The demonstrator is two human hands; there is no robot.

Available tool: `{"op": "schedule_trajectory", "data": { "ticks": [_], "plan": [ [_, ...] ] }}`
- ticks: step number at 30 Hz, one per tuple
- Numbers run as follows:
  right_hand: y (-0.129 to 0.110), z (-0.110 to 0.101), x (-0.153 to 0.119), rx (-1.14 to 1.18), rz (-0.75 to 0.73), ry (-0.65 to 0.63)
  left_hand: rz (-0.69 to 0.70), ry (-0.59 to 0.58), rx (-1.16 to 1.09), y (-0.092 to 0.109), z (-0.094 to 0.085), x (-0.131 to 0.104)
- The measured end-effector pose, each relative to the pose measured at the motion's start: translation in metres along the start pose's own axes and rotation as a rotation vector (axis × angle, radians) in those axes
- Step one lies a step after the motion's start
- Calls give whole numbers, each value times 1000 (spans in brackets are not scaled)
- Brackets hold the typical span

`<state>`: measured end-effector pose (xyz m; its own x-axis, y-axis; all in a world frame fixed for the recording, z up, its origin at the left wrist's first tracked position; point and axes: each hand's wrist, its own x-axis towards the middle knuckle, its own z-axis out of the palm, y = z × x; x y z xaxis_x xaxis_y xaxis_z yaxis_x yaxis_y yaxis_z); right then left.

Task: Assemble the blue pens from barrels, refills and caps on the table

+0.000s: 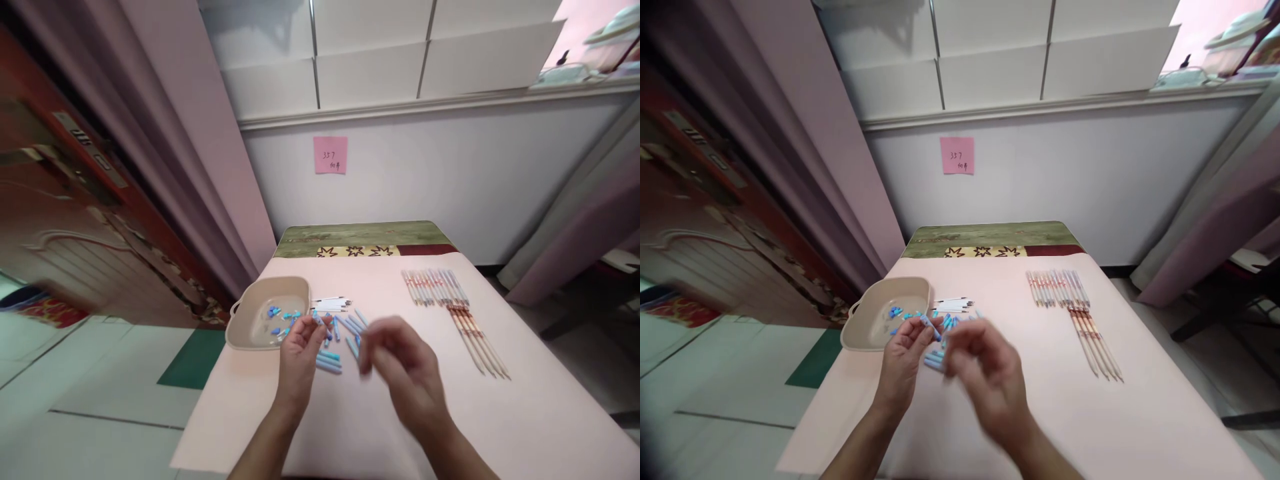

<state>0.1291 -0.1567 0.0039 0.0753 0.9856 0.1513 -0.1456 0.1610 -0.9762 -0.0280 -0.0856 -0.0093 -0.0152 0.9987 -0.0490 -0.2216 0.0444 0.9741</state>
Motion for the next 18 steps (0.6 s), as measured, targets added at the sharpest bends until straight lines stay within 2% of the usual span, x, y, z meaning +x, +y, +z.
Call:
{"op": "schedule_trajectory", "data": {
  "ticks": [1, 2, 4, 7, 12, 15, 18],
  "plan": [
    [3, -2, 20, -55, -30, 93, 19, 6, 6, -1, 3, 2],
    [10, -4, 36, -102, -60, 129, 30, 12, 9, -2, 6, 5],
    [26, -7, 55, -176, -86, 89, 28, 15, 3, -5, 14, 8],
    [45, -7, 61, -227, -118, 16, 10, 3, -20, -13, 28, 11],
    [60, -8, 63, -226, -185, 38, 11, -43, 12, -18, 41, 13],
    [78, -17, 66, -207, -169, 90, 30, -51, 108, -7, 27, 22],
    [99, -31, 69, -110, -72, 171, 198, 106, 315, 16, -14, 43]
  ]
}}
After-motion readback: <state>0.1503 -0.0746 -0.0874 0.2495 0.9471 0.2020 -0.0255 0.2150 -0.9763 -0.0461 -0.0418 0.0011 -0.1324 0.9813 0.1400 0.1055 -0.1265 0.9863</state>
